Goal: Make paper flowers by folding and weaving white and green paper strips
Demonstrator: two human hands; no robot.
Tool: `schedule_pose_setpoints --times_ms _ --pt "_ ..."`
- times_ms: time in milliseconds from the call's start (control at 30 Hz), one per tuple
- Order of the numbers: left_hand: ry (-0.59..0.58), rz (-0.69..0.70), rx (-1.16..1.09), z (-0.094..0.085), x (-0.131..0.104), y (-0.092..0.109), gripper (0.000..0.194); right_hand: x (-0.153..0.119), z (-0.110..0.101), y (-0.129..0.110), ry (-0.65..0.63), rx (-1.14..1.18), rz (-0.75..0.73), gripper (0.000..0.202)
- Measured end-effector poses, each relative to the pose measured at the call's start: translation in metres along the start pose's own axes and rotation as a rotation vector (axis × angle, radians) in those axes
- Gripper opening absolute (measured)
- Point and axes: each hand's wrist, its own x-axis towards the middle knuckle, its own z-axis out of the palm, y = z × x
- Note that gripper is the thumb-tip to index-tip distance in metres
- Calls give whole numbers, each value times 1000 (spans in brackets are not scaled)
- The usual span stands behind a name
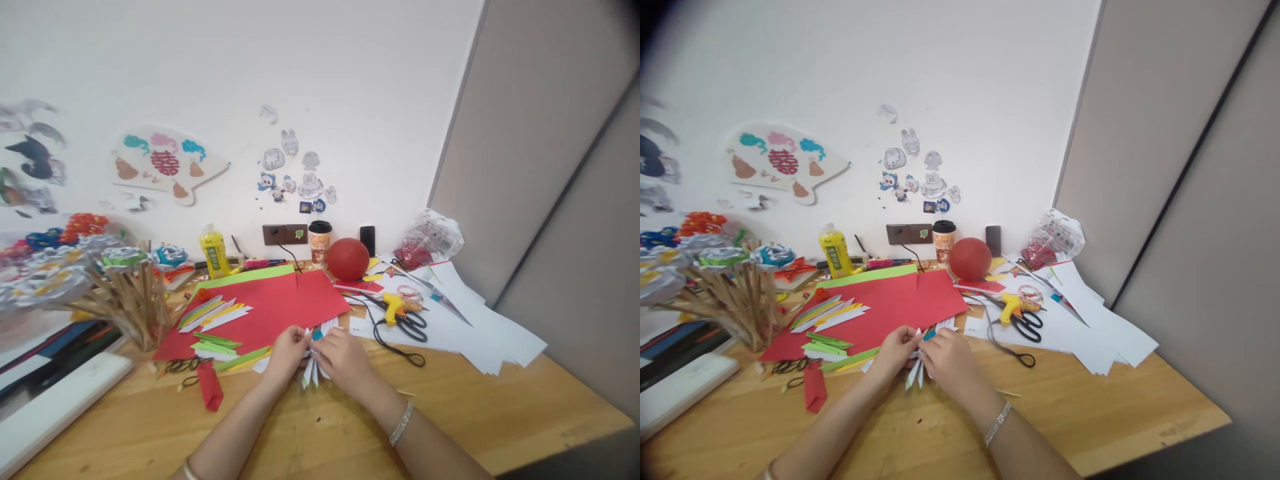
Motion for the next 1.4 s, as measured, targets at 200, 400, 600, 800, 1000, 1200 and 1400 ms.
schedule_pose_setpoints --times_ms 200,400,600,800,1000,1200,1400 --pt "-106 57 -5 -3 4 0 31 1 -7 3 -23 125 151 10" --pt "-54 165 74 -3 3 1 26 -1 -2 1 4 99 142 9" --pt "-68 101 163 -2 -2 5 27 -1 -5 3 43 163 224 6" --pt "-15 422 605 -7 -9 20 19 1 -1 3 64 37 323 12" --pt "-75 439 718 -2 -17 23 21 3 5 3 49 202 429 9" --pt "-88 417 715 -2 -12 17 17 4 2 6 21 337 415 8" --pt "-43 435 686 -9 -2 12 20 2 0 6 24 189 408 6"
